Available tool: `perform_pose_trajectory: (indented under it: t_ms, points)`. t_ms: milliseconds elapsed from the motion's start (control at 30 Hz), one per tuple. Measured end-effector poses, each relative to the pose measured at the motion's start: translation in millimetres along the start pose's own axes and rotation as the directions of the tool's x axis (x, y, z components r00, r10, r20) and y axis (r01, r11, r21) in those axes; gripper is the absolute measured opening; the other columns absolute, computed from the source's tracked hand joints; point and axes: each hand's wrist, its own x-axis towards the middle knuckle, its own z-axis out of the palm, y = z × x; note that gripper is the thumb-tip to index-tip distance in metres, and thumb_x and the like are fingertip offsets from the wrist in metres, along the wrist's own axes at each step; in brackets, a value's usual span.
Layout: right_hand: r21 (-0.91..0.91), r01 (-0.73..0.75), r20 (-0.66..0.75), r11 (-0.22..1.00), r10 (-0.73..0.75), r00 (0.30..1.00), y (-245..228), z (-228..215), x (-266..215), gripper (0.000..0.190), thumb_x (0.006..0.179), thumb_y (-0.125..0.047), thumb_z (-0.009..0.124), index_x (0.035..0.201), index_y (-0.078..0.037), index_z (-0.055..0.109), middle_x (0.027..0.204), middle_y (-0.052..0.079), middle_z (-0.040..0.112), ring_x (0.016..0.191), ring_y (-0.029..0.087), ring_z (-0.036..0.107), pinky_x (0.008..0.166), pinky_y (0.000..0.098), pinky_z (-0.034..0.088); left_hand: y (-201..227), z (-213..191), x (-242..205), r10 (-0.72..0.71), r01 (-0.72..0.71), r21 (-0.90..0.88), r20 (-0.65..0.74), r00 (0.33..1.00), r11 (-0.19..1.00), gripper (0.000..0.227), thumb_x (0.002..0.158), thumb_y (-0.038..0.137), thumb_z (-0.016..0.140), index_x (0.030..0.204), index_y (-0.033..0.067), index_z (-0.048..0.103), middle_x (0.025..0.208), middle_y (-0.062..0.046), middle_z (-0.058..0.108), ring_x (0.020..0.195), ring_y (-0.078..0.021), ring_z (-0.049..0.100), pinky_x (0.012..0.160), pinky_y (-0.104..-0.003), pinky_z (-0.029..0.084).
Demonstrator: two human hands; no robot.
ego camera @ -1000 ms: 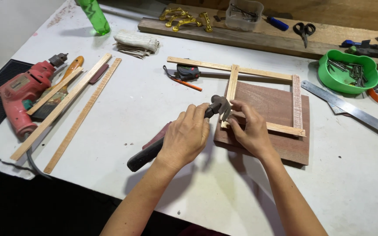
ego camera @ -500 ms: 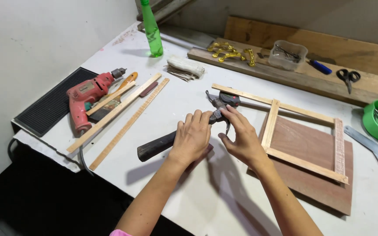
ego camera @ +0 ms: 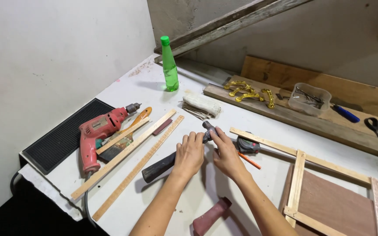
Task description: The person sands thin wooden strips with a sanding block, positions the strips across a plywood board to form a frame, and hammers nails to fasten the strips. They lift the frame to check its fit, sort through a pile of wood strips, and measure and align a strip using a metal ruler and pencil.
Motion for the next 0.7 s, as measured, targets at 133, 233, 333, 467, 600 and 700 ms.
perform_pose_trajectory:
  t_ms: [133,233,333,467,600,700]
  points:
    - [-0.047,0.027,-0.004,0.999,-0.027,1.000,10.9,15.8,22.9,0.073,0.077,0.012,0.056,0.148,-0.005,0.049,0.160,0.023,0.037,0.142,0.042,0.041,0.116,0.0448,0.036,-14.2,11.9,21.0,-0.026,0.026,-0.006,0.000,1.000,1.000,0.031,0.095,0.015,0.060,0.125,0.0067,0.054,0.115,-0.013,0.058,0.109,-0.0352,0.057,0.087,-0.055,0.048]
    - [-0.018,-0.001,0.021,1.000,0.001,1.000,17.5,24.2,32.0,0.075,0.075,0.014,0.052,0.147,-0.002,0.048,0.159,0.025,0.035,0.141,0.043,0.040,0.115,0.0454,0.036,-22.3,23.8,29.3,-0.022,0.023,0.030,-0.014,1.000,0.999,0.030,0.095,0.010,0.059,0.125,0.0059,0.055,0.115,-0.014,0.059,0.110,-0.0347,0.057,0.087,-0.053,0.049]
    - [-0.025,-0.001,0.017,1.000,0.002,1.000,22.5,30.0,39.1,0.072,0.077,0.015,0.050,0.147,-0.001,0.050,0.160,0.026,0.036,0.142,0.044,0.041,0.116,0.0449,0.037,-24.3,28.3,36.8,-0.090,0.090,0.014,0.096,0.991,0.996,0.026,0.099,0.013,0.057,0.123,0.0041,0.055,0.115,-0.015,0.058,0.109,-0.0315,0.058,0.090,-0.051,0.049]
    - [-0.023,-0.038,0.036,0.999,0.039,0.999,27.7,36.2,41.1,0.062,0.084,0.009,0.057,0.145,0.000,0.050,0.158,0.027,0.036,0.140,0.045,0.042,0.114,0.0458,0.037,-28.6,34.8,38.2,-0.077,0.077,0.009,0.078,0.994,0.997,0.025,0.098,0.010,0.057,0.122,0.0042,0.056,0.113,-0.014,0.059,0.110,-0.0308,0.056,0.091,-0.048,0.046]
    - [-0.018,-0.047,0.035,0.999,0.048,0.998,30.4,38.8,40.1,0.059,0.087,0.008,0.057,0.145,-0.001,0.050,0.158,0.027,0.037,0.137,0.046,0.045,0.112,0.0459,0.040,-28.3,34.1,37.3,-0.071,0.071,0.011,0.059,0.996,0.997,0.024,0.097,0.013,0.061,0.120,0.0068,0.057,0.112,-0.011,0.060,0.111,-0.0303,0.056,0.091,-0.048,0.045]
    - [-0.036,-0.064,0.045,0.997,0.066,0.997,30.9,38.4,39.7,0.064,0.084,0.010,0.057,0.146,-0.001,0.049,0.158,0.027,0.037,0.137,0.046,0.044,0.112,0.0468,0.040,-30.4,38.0,37.1,-0.053,0.053,0.000,0.038,0.998,0.999,0.026,0.095,0.014,0.062,0.120,0.0070,0.057,0.112,-0.010,0.060,0.110,-0.0304,0.056,0.090,-0.048,0.045]
